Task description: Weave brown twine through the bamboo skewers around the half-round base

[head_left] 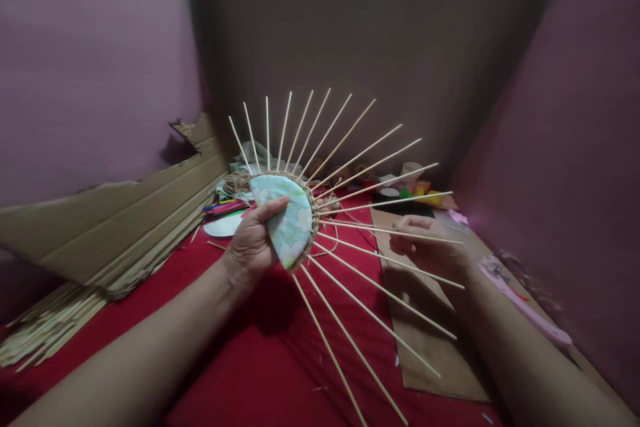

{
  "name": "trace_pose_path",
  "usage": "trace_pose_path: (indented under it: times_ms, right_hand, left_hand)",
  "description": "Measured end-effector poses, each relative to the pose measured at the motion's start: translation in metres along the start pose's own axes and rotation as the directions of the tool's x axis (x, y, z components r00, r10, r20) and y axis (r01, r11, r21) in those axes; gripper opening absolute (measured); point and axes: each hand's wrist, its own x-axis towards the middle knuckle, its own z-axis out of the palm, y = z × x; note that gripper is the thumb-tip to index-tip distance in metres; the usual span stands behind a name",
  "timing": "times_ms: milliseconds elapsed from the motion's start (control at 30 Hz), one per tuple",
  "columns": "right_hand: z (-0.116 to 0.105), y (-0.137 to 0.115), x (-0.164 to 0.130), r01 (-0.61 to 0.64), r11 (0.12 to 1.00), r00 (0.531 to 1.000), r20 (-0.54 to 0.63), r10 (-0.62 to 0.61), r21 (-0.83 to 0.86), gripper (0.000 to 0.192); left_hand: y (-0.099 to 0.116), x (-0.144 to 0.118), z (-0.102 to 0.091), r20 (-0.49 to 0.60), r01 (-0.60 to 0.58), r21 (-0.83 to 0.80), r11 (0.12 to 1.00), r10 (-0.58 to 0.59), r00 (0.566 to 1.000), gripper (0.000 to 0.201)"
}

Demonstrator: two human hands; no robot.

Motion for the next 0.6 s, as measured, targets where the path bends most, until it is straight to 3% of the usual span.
trace_pose_path:
  times_ms: [233,333,500,600]
  right_hand:
    - [-0.022,-0.01,0.001,0.069,0.997,0.994,-0.08,-0.072,-0.038,0.018]
    - [-0.031,-0.008,0.004,0.09,0.993,0.994,-0.052,-0.094,-0.074,0.016]
    - [-0.03,-0.012,0.004,0.176,0.945,0.98,-0.042,-0.194,-0.277,0.014]
    - [-0.02,-0.019,-0.002,0.251,0.849,0.942,-0.085,-0.324,-0.464,0.012]
  left_hand:
    - [0.007,0.003,-0.001,-0.052,-0.026,0.002,1.0,0.026,0.998,0.03]
    - [0.009,0.003,0.001,-0.068,-0.041,0.008,0.999,0.042,0.997,0.033]
    - [0.012,0.002,0.005,-0.102,-0.1,0.012,0.995,0.101,0.99,0.035]
    - [0.015,0.001,0.006,-0.105,-0.127,0.011,0.992,0.127,0.986,0.035]
